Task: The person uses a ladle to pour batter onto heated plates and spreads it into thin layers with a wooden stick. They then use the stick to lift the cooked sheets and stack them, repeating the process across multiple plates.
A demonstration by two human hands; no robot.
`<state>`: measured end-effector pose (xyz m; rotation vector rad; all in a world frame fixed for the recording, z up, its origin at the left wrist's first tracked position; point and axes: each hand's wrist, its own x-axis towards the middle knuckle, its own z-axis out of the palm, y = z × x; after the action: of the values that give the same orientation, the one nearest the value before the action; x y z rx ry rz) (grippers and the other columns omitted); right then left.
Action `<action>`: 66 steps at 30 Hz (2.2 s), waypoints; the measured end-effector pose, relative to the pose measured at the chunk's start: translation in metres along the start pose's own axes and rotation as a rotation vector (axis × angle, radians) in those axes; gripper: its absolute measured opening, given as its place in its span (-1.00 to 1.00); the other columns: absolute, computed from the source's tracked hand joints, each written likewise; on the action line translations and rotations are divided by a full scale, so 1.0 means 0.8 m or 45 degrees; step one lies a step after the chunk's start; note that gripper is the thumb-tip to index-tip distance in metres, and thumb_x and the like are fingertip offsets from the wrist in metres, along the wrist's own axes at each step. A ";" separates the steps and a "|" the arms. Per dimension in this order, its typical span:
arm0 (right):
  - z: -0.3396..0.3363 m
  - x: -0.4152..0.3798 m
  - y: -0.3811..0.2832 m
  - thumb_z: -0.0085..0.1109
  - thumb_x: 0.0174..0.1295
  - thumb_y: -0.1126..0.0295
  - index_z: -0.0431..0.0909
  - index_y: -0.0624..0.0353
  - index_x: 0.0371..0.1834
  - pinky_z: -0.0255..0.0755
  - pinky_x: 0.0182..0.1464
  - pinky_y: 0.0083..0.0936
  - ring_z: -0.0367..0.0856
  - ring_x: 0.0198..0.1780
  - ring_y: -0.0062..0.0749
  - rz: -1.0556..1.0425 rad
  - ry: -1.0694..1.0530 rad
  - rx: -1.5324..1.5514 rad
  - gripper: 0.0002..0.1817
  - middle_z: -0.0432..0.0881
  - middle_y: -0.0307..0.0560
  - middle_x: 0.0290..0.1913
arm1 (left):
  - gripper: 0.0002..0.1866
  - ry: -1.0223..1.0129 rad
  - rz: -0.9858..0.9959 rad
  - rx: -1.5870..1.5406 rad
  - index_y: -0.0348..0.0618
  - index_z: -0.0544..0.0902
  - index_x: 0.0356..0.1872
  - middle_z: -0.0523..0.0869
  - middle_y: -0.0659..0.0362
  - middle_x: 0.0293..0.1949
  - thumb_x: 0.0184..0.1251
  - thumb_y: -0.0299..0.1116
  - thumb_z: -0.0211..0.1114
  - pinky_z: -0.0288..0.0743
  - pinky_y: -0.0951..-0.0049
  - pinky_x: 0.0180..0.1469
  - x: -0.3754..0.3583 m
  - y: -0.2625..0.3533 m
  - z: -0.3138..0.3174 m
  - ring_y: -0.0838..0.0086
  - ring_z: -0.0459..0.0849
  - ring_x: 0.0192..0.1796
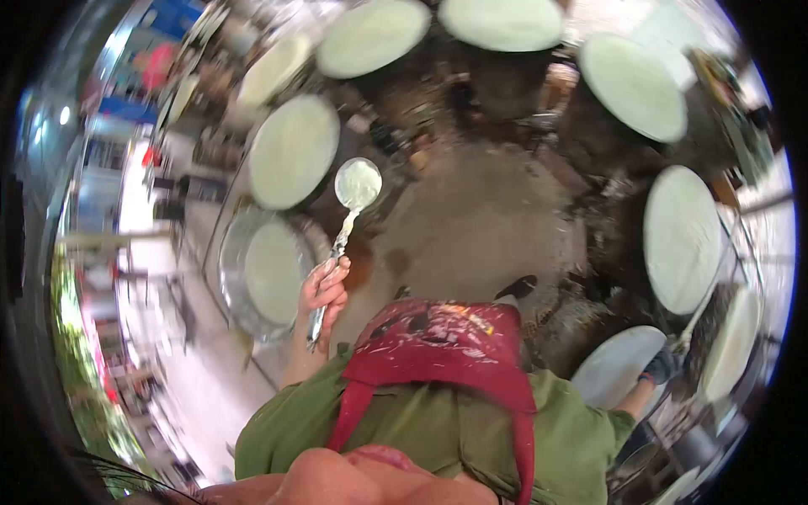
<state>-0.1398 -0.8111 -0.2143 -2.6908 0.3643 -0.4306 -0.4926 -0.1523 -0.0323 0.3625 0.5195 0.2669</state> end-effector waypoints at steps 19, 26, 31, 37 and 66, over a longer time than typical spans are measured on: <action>0.009 -0.671 -0.548 0.18 0.19 0.47 0.36 0.24 0.24 0.29 0.19 -0.53 0.44 0.16 -0.50 -0.330 -1.534 0.535 -0.49 0.48 0.00 0.19 | -0.67 0.762 -0.311 2.562 -0.33 0.53 -0.32 0.64 -0.18 -0.32 0.38 -0.23 -0.06 0.50 0.04 -0.16 -0.123 0.330 -0.627 -0.06 0.62 -0.19; 0.015 -0.721 -0.525 0.25 0.13 0.40 0.41 0.25 0.16 0.37 0.12 -0.53 0.51 0.10 -0.45 -0.670 -1.714 0.394 -0.50 0.52 0.04 0.13 | -0.55 0.506 -0.412 1.272 -0.25 0.54 -0.44 0.51 0.12 -0.69 0.43 -0.07 -0.10 0.33 0.35 -0.63 -0.218 0.245 -0.679 0.35 0.44 -0.72; -0.029 -0.788 -0.526 0.23 0.11 0.34 0.41 0.25 0.15 0.36 0.14 -0.40 0.54 0.06 -0.08 -0.992 -1.968 0.366 -0.49 0.54 0.13 0.07 | -0.59 0.601 -0.342 0.089 -0.19 0.51 -0.29 0.20 0.37 -0.75 0.42 -0.02 -0.05 0.08 0.58 -0.67 -0.296 0.135 -0.599 0.66 0.14 -0.78; -0.014 -0.827 -0.412 0.01 0.27 0.10 0.47 0.12 0.10 0.38 0.04 -0.24 0.48 0.00 0.14 -1.381 -2.219 -0.063 -0.57 0.52 0.27 -0.02 | -0.76 0.437 0.151 -0.522 -0.16 0.47 -0.17 0.22 0.43 -0.69 0.41 -0.19 0.04 0.10 0.65 -0.65 -0.332 0.059 -0.510 0.76 0.13 -0.76; -0.099 -0.672 -0.282 0.08 0.26 0.50 0.44 0.19 0.18 0.42 -0.26 -0.68 0.44 -0.33 -0.74 0.406 -0.908 1.282 -0.61 0.59 -0.28 -0.19 | -0.65 -0.269 -0.128 1.026 -0.32 0.48 -0.24 0.27 0.33 -0.70 0.50 -0.22 -0.15 -0.02 0.66 -0.76 -0.144 0.223 -0.101 0.71 0.13 -0.83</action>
<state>-0.6184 -0.4702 -0.1828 -1.6012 0.2485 0.3688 -0.6589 -0.0089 0.0241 1.1307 0.4167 -0.0944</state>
